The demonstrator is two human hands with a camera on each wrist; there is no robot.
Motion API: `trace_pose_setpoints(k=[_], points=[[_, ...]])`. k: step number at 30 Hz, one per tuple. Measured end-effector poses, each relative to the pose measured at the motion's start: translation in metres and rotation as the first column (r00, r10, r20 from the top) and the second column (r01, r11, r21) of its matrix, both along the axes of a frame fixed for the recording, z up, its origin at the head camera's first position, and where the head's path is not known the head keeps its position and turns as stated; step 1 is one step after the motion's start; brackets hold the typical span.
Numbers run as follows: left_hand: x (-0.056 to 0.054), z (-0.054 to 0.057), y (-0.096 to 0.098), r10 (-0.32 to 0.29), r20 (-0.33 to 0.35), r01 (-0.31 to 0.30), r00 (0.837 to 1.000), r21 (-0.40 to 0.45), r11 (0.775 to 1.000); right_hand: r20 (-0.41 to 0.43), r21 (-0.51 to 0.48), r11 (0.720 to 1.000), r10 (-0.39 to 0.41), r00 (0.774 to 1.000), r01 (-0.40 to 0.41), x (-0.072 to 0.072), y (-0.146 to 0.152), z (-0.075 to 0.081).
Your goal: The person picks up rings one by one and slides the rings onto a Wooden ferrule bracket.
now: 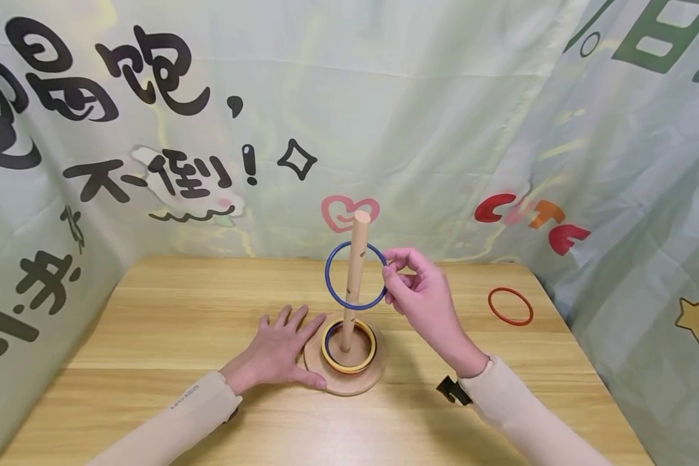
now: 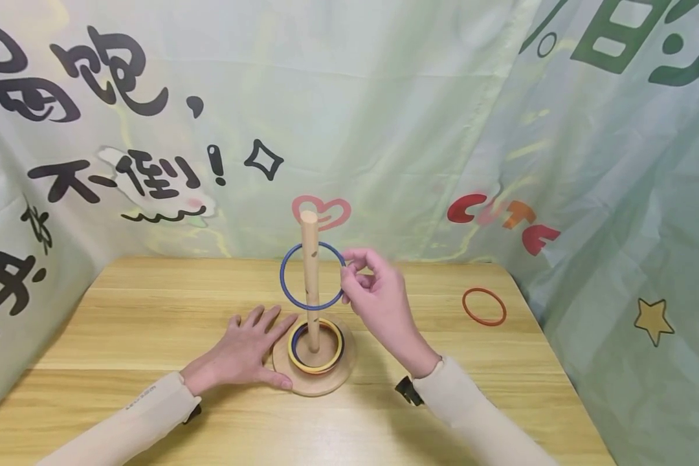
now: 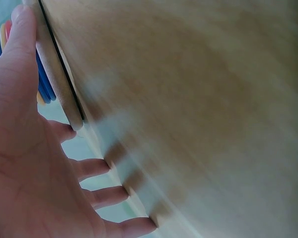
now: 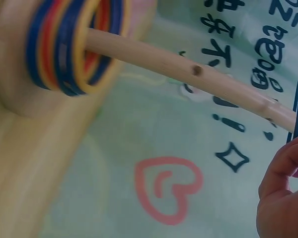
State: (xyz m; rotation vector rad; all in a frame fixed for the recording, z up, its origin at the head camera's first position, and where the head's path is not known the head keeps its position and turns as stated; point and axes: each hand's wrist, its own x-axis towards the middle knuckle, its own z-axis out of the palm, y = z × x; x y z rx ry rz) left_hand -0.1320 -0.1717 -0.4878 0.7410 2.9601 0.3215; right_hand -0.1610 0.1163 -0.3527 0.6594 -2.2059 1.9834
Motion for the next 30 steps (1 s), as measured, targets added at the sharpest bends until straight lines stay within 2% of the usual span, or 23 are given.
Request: trace_pose_setpoints(k=[2, 5, 9, 13, 22, 30], points=[[0.000, 0.001, 0.000, 0.000, 0.006, 0.000, 1.000, -0.004, 1.000, 0.025, 0.021, 1.000, 0.000, 1.000, 0.000, 0.001, 0.001, -0.010], [0.000, 0.002, 0.001, 0.001, 0.007, -0.001, 1.000, -0.016, 1.000, 0.026, 0.100, 0.995, -0.003, 1.000, 0.000, 0.002, 0.004, -0.024], [0.001, 0.001, 0.002, 0.004, 0.003, -0.004, 1.000, -0.027, 1.000, 0.018, 0.231, 0.973, 0.009, 1.000, -0.013, 0.003, 0.007, -0.040], [0.001, 0.002, 0.002, 0.004, 0.003, -0.004, 1.000, -0.021, 1.000, 0.057, 0.303, 0.952, 0.025, 0.998, -0.041, 0.004, 0.010, -0.054], [0.000, 0.002, 0.002, 0.015, 0.014, -0.015, 1.000, -0.006, 1.000, 0.159, 0.338, 0.936, 0.047, 0.986, -0.099, 0.007, 0.005, -0.078], [0.000, 0.003, 0.002, 0.010, 0.005, -0.010, 1.000, -0.005, 1.000, 0.178, 0.347, 0.930, 0.057, 0.982, -0.117, 0.006, 0.005, -0.091]])
